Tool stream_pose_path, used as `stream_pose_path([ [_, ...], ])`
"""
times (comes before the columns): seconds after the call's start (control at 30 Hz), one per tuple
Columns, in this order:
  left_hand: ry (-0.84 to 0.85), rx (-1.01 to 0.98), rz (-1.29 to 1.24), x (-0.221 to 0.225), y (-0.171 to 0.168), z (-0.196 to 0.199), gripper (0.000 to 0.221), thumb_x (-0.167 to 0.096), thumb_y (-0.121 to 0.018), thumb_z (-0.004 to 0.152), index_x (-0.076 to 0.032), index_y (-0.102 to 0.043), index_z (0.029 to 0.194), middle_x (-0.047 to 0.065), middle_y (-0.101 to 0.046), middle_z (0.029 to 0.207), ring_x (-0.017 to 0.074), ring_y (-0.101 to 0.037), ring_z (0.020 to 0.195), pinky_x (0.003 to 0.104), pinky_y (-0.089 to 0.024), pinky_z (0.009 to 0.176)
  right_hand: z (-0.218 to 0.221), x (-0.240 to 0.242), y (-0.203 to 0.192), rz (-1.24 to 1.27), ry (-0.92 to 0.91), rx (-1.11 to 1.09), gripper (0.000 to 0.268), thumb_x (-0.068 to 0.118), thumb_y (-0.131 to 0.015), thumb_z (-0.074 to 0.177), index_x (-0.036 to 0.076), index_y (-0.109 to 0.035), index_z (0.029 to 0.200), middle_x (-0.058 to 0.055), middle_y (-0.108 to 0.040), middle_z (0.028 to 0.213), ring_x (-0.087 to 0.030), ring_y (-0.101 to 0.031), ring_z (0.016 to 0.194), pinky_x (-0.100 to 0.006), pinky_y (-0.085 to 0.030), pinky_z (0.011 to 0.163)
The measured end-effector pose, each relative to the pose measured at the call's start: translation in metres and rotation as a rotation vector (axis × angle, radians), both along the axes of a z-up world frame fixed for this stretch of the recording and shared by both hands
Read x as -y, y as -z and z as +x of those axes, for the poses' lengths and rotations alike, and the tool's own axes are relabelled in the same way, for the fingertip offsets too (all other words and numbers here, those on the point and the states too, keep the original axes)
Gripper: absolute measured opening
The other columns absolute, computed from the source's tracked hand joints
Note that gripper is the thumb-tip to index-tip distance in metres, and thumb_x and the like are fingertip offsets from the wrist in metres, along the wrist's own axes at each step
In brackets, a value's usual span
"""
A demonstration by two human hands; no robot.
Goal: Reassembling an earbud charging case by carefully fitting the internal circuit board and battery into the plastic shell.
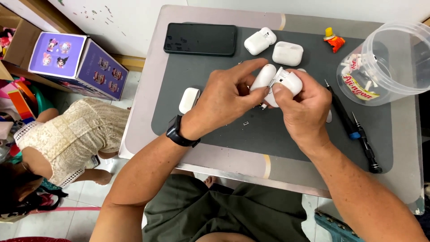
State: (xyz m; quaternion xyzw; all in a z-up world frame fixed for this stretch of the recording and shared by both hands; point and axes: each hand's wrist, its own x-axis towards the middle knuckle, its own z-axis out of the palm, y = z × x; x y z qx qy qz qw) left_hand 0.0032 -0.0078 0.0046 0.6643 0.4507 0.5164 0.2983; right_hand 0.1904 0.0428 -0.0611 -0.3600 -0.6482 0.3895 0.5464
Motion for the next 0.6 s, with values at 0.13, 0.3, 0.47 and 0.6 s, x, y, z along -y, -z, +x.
stream_pose_path([
  [0.13,-0.051,-0.040,0.038,-0.003,0.015,0.005,0.044,-0.010,-0.074,0.091,-0.002,-0.062,0.132,0.010,-0.078,0.081,0.0127,-0.069,0.060,0.026,-0.059,0.049,-0.002,0.005,-0.011,0.020,0.012,0.036,0.022,0.000,-0.073,0.094,-0.013,-0.068,0.112,-0.029,-0.065,0.081,-0.031,-0.070,0.091,-0.041,-0.059,0.060],
  [0.3,-0.134,-0.115,0.116,0.001,0.009,0.015,0.043,-0.008,-0.074,0.093,0.001,-0.060,0.132,0.014,-0.076,0.080,0.0195,-0.072,0.061,0.030,-0.061,0.051,0.004,0.000,-0.001,0.009,0.014,0.004,0.020,-0.002,-0.071,0.096,-0.012,-0.068,0.113,-0.027,-0.066,0.081,-0.028,-0.070,0.094,-0.036,-0.059,0.061],
  [0.47,-0.111,-0.012,0.053,-0.003,0.015,0.013,0.041,-0.008,-0.074,0.090,0.000,-0.063,0.128,0.011,-0.076,0.078,0.0154,-0.070,0.058,0.029,-0.060,0.047,-0.001,0.009,-0.009,-0.020,0.023,-0.006,0.020,0.000,-0.071,0.097,-0.011,-0.067,0.113,-0.026,-0.066,0.081,-0.027,-0.070,0.091,-0.036,-0.059,0.062],
  [0.6,-0.073,0.022,0.003,-0.003,0.011,0.011,0.038,-0.009,-0.074,0.090,0.002,-0.064,0.125,0.012,-0.077,0.077,0.0149,-0.070,0.057,0.027,-0.059,0.046,-0.001,0.006,-0.007,-0.031,0.011,-0.033,0.019,0.000,-0.071,0.097,-0.012,-0.066,0.111,-0.033,-0.066,0.081,-0.039,-0.075,0.081,-0.039,-0.063,0.057],
])
